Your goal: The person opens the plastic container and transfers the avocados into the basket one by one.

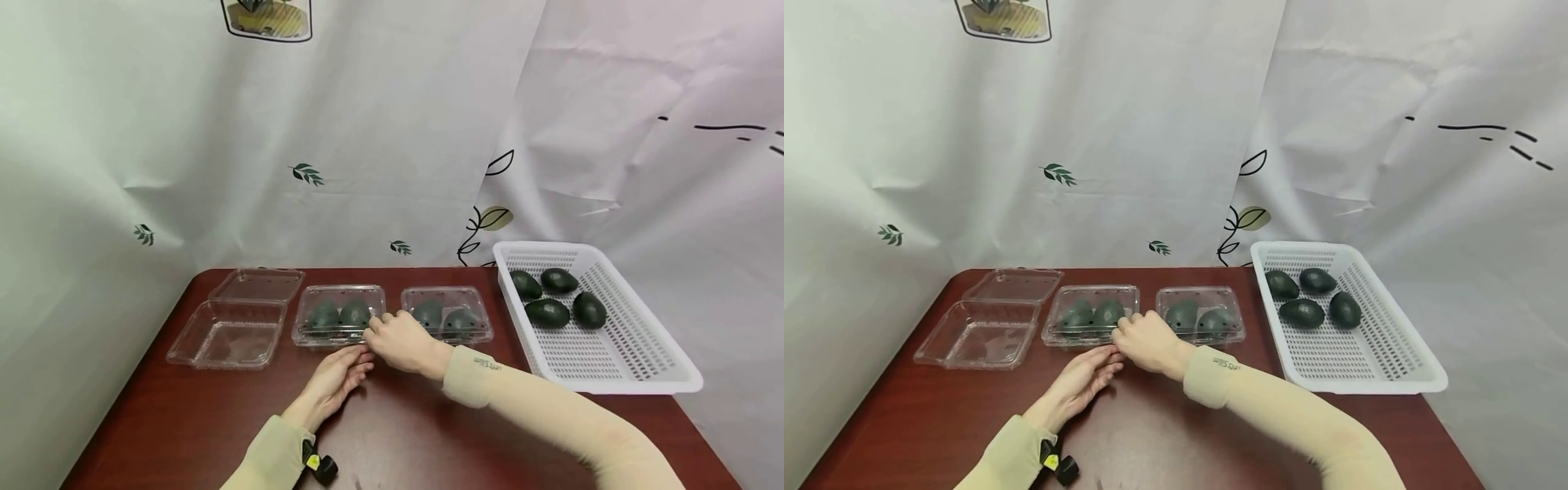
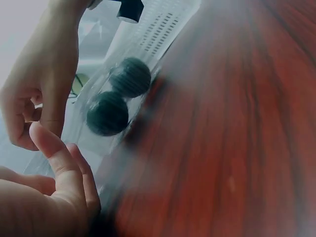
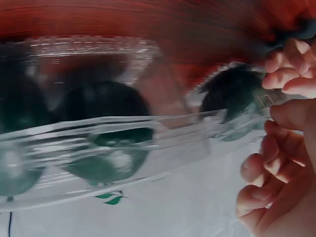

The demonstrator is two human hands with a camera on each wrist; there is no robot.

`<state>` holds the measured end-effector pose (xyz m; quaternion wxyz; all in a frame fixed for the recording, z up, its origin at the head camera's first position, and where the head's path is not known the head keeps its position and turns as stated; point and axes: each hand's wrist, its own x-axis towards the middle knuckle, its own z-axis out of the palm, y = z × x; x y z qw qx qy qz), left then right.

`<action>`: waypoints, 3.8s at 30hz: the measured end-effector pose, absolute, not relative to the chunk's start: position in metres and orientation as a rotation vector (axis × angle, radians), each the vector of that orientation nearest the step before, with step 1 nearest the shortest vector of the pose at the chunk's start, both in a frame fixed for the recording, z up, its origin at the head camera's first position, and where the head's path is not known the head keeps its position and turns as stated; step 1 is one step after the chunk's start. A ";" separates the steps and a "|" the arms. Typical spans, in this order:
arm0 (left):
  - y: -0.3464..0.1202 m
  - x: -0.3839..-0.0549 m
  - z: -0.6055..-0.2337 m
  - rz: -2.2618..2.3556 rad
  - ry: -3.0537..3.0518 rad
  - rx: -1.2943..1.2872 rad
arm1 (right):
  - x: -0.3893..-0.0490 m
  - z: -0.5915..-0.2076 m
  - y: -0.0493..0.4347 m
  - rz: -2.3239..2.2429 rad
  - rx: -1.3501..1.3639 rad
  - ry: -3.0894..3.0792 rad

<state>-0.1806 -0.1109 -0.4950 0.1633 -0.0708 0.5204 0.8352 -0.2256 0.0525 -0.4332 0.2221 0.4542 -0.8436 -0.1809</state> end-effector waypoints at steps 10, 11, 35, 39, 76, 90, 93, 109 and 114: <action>-0.089 -0.190 -0.496 2.434 1.462 -0.223 | -0.225 -0.439 0.058 -0.535 1.254 -2.236; -0.088 -0.190 -0.496 2.437 1.461 -0.226 | -0.224 -0.440 0.058 -0.534 1.250 -2.222; -0.071 -0.190 -0.492 2.598 1.635 -0.373 | -0.229 -0.453 0.057 -0.550 1.236 -2.073; -0.067 -0.188 -0.490 2.577 1.675 -0.408 | -0.231 -0.446 0.057 -0.533 1.228 -2.055; -0.183 -0.215 -0.453 1.413 3.066 -0.239 | -0.247 -0.410 0.066 -0.274 1.142 -2.179; -0.198 -0.242 -0.463 1.754 2.585 -0.413 | -0.251 -0.410 0.067 -0.193 1.132 -2.178; -0.200 -0.244 -0.469 1.802 2.550 -0.433 | -0.253 -0.410 0.066 -0.161 1.126 -2.193; -0.202 -0.249 -0.482 1.819 2.626 -0.318 | -0.284 -0.396 0.074 0.106 0.984 -2.296; -0.201 -0.249 -0.483 1.801 2.651 -0.335 | -0.290 -0.396 0.071 0.178 0.944 -2.376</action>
